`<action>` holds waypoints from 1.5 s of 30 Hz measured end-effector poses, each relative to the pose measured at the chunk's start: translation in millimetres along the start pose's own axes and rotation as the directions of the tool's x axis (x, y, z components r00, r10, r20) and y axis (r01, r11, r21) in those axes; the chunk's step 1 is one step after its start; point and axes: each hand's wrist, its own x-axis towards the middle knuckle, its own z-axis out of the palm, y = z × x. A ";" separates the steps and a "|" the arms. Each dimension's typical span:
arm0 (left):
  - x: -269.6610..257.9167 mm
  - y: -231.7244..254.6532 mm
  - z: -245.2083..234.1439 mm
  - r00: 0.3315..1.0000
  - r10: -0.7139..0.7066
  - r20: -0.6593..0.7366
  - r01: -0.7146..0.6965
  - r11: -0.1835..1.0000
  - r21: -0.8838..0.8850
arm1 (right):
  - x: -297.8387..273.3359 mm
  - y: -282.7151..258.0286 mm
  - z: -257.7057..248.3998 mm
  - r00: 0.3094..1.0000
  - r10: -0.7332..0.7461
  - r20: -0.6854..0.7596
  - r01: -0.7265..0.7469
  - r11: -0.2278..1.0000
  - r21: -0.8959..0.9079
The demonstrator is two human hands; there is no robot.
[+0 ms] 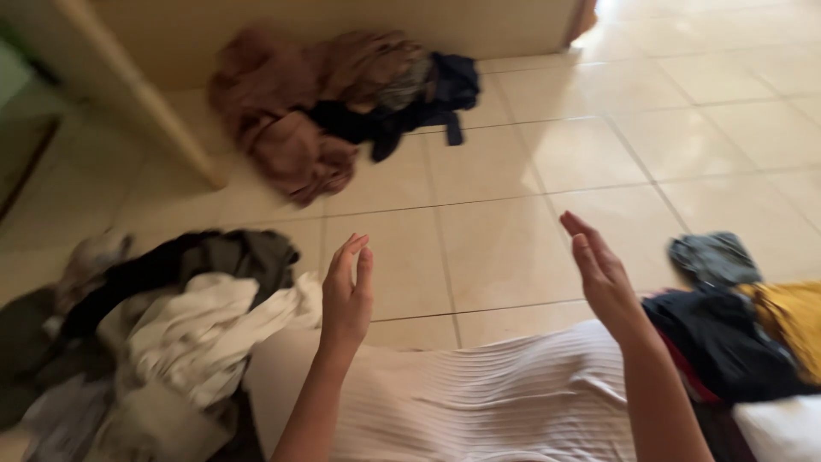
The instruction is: The recorder is sitting on the floor, folding a white garment and then a beige sweater, and placing them into a pile.
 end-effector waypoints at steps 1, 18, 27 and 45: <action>-3.9 -3.3 -11.1 1.000 -0.013 -0.027 0.013 1.000 0.007 | 3.3 -5.3 7.9 1.000 -0.008 0.029 0.008 1.000 0.007; -77.8 -47.9 -158.4 0.863 -0.094 -0.497 0.164 0.981 0.100 | 28.4 -76.3 127.9 0.945 0.030 0.326 -0.026 1.000 -0.017; -108.9 -112.2 -187.6 0.804 -0.176 -0.568 0.245 0.968 0.047 | 36.7 -85.3 199.9 0.882 -0.023 0.471 0.033 0.999 -0.014; -119.0 -174.1 -227.6 0.699 -0.307 -0.645 0.370 0.928 -0.041 | 44.4 -104.3 359.9 0.665 -0.099 0.740 0.138 0.990 0.010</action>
